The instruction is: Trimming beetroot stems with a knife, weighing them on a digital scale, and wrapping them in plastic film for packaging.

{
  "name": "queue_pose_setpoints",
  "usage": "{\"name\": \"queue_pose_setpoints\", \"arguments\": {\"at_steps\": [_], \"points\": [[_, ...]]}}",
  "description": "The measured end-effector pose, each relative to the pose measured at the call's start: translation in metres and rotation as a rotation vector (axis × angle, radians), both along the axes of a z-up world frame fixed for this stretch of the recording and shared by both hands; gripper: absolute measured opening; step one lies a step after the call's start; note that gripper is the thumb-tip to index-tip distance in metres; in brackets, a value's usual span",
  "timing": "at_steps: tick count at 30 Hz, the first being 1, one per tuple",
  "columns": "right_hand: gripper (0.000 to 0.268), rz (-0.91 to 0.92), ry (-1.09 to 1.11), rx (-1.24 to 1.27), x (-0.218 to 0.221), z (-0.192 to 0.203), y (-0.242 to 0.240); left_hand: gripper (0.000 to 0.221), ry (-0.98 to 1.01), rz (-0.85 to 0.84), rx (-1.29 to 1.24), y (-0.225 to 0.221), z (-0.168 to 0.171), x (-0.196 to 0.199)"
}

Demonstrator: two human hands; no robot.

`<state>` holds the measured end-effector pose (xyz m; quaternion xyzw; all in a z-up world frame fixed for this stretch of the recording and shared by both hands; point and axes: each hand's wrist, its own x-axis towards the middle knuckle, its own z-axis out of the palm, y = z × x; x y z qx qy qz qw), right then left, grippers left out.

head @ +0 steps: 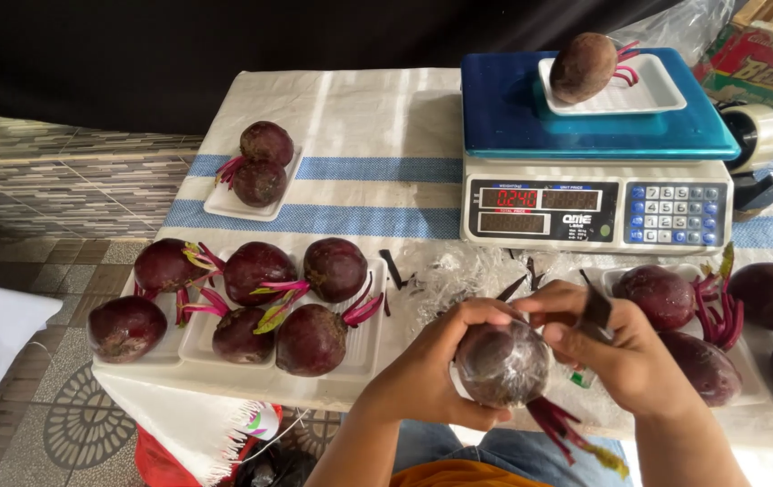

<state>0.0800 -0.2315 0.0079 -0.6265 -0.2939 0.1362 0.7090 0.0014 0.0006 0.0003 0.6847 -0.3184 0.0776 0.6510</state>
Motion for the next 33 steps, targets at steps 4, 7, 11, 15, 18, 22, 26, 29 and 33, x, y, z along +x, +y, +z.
{"name": "queue_pose_setpoints", "arguments": {"at_steps": [4, 7, 11, 15, 18, 22, 26, 29, 33], "points": [[0.025, 0.011, -0.102, -0.107, -0.001, 0.002, 0.004, 0.072, -0.065, -0.020, 0.054, 0.005, -0.006, 0.001], [0.011, -0.049, -0.289, -0.082, -0.011, 0.011, 0.010, 0.076, 0.010, -0.016, 0.043, 0.008, -0.005, -0.003], [0.023, -0.052, -0.314, -0.141, -0.014, 0.010, 0.011, 0.084, 0.191, -0.092, -0.052, 0.010, -0.005, -0.006], [0.012, -0.050, -0.510, -0.173, -0.017, 0.010, 0.017, 0.083, 0.215, -0.164, -0.151, 0.010, -0.016, -0.004], [0.013, -0.057, -0.422, -0.100, -0.019, 0.004, 0.011, 0.082, 0.213, -0.165, -0.135, 0.010, -0.012, 0.000], [0.012, -0.094, -0.087, -0.007, -0.023, 0.007, 0.002, 0.075, 0.258, -0.005, -0.059, 0.006, -0.002, 0.001], [0.018, 0.026, -0.068, -0.056, 0.007, 0.021, -0.012, 0.077, 0.530, -0.161, -0.250, -0.004, -0.022, 0.008], [0.028, -0.023, -0.124, -0.501, 0.013, 0.060, -0.009, 0.072, 0.596, -0.226, -0.318, -0.017, -0.035, 0.013], [0.017, -0.209, -0.344, -0.879, -0.017, 0.097, 0.025, 0.090, 0.697, -0.062, -0.478, -0.041, -0.053, 0.021]]}}
